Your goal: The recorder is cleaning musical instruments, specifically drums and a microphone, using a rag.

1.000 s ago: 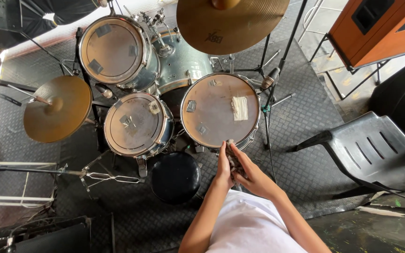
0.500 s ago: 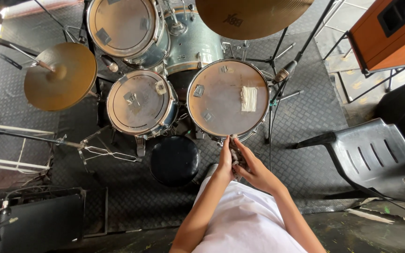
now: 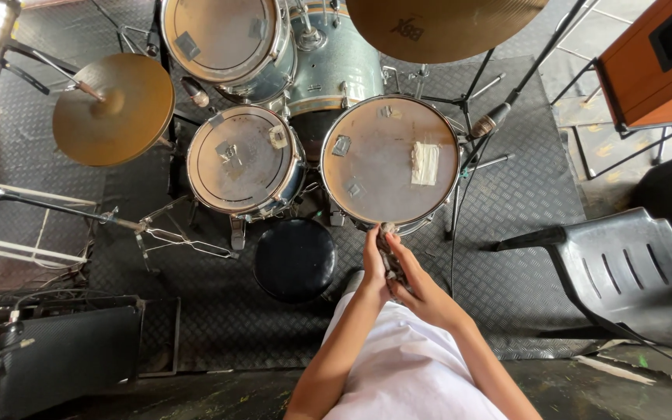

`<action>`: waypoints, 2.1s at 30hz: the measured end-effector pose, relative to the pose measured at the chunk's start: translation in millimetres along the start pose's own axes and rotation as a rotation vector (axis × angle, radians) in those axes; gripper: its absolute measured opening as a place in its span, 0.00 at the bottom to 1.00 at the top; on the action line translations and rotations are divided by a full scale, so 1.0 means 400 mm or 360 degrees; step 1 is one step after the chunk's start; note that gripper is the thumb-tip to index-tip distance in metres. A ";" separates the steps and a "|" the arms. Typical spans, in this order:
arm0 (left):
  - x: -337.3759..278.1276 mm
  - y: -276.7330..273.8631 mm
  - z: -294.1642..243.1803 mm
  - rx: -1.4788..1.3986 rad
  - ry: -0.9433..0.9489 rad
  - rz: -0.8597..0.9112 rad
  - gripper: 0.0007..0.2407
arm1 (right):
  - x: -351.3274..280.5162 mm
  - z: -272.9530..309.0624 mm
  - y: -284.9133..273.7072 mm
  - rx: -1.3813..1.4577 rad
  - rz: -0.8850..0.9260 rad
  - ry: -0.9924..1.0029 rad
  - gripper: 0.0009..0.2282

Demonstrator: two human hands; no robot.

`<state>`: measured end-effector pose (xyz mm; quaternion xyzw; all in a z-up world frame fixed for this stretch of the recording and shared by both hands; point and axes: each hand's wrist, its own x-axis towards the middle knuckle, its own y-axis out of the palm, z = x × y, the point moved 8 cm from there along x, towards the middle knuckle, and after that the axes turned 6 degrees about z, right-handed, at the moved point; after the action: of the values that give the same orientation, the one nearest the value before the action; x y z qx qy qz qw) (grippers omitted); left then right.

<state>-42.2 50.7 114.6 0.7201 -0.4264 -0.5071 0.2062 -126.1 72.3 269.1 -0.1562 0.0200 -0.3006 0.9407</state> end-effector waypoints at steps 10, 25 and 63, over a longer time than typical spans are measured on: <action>0.020 -0.059 0.070 0.0053 -0.0309 -0.0081 0.16 | 0.000 -0.050 -0.021 0.0086 0.0018 0.0172 0.34; -0.008 -0.030 0.078 0.0031 -0.0491 -0.0019 0.21 | -0.001 -0.027 -0.026 0.0046 -0.0001 0.0207 0.33; 0.022 -0.040 0.100 0.0035 -0.0459 0.0032 0.21 | -0.010 -0.053 -0.033 0.0024 -0.0014 0.0196 0.33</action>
<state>-70.7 57.8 82.1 0.6377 -0.4644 -0.5984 0.1398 -139.7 58.4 252.6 -0.1304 0.0751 -0.3140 0.9374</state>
